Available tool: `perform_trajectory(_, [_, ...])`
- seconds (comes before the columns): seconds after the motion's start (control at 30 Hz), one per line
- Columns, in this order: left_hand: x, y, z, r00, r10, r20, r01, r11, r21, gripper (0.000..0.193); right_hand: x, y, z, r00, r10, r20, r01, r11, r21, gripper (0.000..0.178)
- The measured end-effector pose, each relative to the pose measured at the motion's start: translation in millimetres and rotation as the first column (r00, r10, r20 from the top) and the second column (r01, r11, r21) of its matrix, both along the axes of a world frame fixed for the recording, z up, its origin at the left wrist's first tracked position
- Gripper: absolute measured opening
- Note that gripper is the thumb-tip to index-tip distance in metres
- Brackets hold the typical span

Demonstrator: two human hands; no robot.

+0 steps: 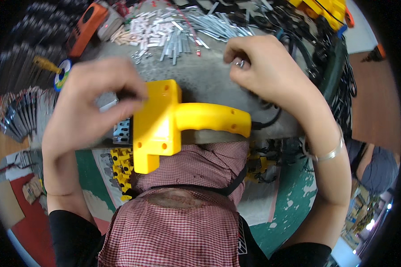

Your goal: The person assembles a handheld power tool by fitting electrical switches and a metal plate assembly into the plastic housing, fastening screws using an electric screwdriver, and connecting wires.

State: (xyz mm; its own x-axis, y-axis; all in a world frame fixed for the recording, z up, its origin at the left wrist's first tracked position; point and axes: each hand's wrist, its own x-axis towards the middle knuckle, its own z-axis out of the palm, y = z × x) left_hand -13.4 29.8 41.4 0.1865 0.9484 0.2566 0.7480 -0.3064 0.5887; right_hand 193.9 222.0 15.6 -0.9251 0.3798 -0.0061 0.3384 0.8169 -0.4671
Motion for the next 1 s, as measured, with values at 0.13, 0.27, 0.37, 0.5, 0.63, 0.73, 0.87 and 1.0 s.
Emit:
perform_trajectory(0.13, [11.4,-51.4,-8.1,0.963,0.104,0.248,-0.077,0.99,-0.118,0.017,-29.2,-44.7,19.1,0.976,0.142,-0.164,-0.186,0.938,-0.291,0.016])
perform_trajectory(0.27, [15.3,-64.1,-18.5,0.949,0.176,0.263,-0.147,0.981,-0.127,0.017,-48.5,-50.6,5.2,0.887,0.364,-0.282,-0.373,0.927,0.024,0.012])
perform_trajectory(0.37, [17.5,-65.0,-27.5,0.931,0.185,0.314,-0.168,0.983,-0.08,0.016,-46.4,-49.9,7.2,0.885,0.407,-0.226,-0.396,0.914,0.094,0.01])
perform_trajectory(0.5, [17.2,-64.7,-30.9,0.918,0.189,0.349,-0.173,0.982,-0.078,0.014,-40.3,-51.6,12.4,0.9,0.389,-0.196,-0.379,0.921,0.087,0.009])
perform_trajectory(0.63, [15.2,-64.2,-33.5,0.912,0.218,0.347,-0.203,0.976,-0.081,0.015,-36.0,-51.9,13.0,0.898,0.354,-0.26,-0.325,0.934,0.148,0.01])
perform_trajectory(0.73, [15.6,-66.4,-34.0,0.919,0.227,0.323,-0.211,0.974,-0.085,0.015,-26.6,-81.8,25.7,0.928,0.288,-0.238,-0.313,0.947,-0.071,0.013])
perform_trajectory(0.87, [17.5,-66.6,-35.7,0.921,0.178,0.347,-0.167,0.984,-0.062,0.016,-17.7,-102.9,23.4,0.894,0.353,-0.276,-0.392,0.915,-0.099,0.019])
perform_trajectory(1.0, [20.4,-66.9,-33.6,0.918,0.218,0.331,-0.193,0.975,-0.106,0.017,-12.3,-102.9,19.1,0.865,0.424,-0.268,-0.435,0.9,0.02,0.022])
